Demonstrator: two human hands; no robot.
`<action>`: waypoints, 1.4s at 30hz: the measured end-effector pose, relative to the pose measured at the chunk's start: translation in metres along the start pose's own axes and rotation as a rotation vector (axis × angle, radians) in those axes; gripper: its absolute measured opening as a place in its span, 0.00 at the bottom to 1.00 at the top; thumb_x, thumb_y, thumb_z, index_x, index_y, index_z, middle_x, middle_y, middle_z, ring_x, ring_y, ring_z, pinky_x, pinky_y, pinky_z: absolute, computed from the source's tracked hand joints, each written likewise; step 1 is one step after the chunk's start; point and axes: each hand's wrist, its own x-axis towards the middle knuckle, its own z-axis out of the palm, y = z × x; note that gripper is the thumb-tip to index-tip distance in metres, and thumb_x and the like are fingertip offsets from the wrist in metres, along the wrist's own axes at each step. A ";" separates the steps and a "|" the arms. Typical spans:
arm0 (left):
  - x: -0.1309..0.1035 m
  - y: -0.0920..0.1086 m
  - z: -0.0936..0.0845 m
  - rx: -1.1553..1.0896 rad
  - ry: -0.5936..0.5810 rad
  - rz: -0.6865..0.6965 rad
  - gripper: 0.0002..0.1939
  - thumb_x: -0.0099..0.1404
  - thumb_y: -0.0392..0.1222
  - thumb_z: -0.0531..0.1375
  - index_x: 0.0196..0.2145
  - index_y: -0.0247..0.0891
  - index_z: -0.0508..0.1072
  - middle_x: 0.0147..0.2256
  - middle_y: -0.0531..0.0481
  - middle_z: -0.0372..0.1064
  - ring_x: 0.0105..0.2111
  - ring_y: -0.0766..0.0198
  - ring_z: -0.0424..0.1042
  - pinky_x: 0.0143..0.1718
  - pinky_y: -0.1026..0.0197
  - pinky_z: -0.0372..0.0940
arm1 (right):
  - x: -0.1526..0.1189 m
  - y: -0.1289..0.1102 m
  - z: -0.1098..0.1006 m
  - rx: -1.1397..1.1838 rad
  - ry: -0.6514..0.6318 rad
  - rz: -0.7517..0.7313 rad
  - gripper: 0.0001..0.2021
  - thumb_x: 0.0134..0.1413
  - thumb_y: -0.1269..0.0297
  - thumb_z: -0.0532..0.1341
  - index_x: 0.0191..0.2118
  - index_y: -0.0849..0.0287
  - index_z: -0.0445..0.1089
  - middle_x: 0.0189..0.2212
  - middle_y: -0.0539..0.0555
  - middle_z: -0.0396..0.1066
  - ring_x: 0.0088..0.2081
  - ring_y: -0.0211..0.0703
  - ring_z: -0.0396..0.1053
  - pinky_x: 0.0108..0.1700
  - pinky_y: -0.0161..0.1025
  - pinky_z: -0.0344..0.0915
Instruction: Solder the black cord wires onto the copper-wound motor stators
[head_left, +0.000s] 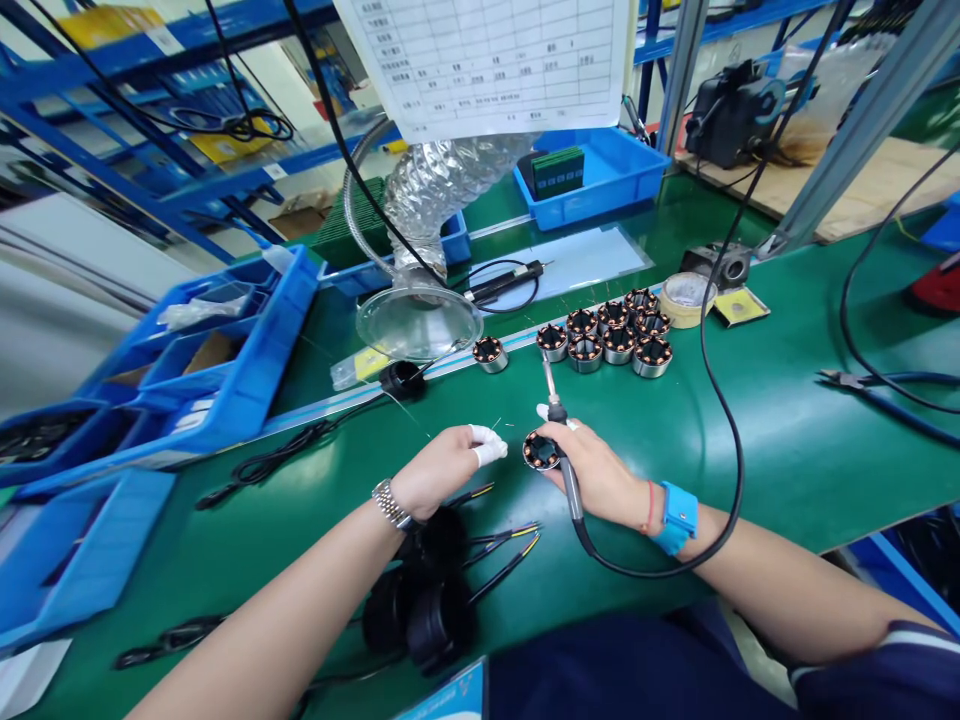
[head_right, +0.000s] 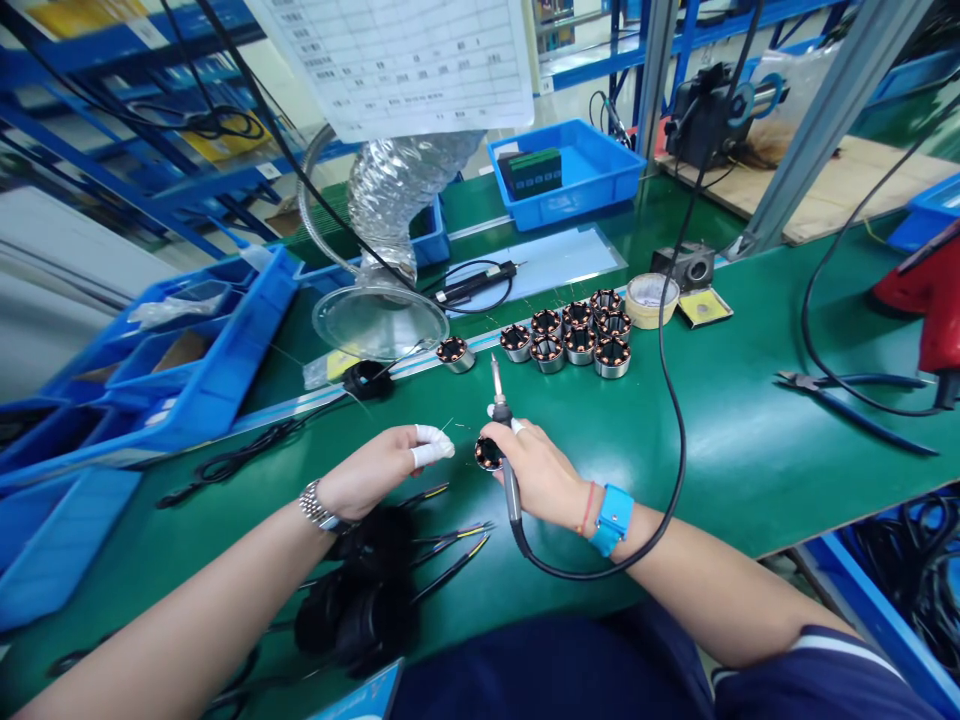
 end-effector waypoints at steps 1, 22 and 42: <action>0.001 0.000 0.000 -0.023 -0.010 -0.009 0.12 0.48 0.47 0.60 0.22 0.34 0.70 0.21 0.54 0.62 0.22 0.68 0.56 0.24 0.65 0.50 | 0.001 0.000 0.000 0.015 -0.001 -0.004 0.20 0.48 0.71 0.58 0.48 0.58 0.55 0.39 0.56 0.63 0.40 0.44 0.61 0.44 0.44 0.61; -0.011 -0.004 0.024 -0.453 -0.094 -0.068 0.15 0.48 0.45 0.62 0.18 0.34 0.61 0.17 0.58 0.51 0.18 0.73 0.48 0.19 0.67 0.46 | 0.002 -0.001 0.009 0.044 0.029 0.035 0.20 0.49 0.73 0.57 0.48 0.57 0.54 0.38 0.55 0.61 0.38 0.42 0.61 0.42 0.41 0.64; 0.010 -0.048 -0.040 0.708 -0.240 0.159 0.04 0.45 0.40 0.64 0.19 0.37 0.74 0.21 0.48 0.70 0.22 0.64 0.64 0.25 0.64 0.52 | 0.003 0.003 0.010 0.011 0.071 0.032 0.21 0.49 0.69 0.58 0.50 0.57 0.55 0.43 0.58 0.63 0.43 0.47 0.65 0.44 0.45 0.65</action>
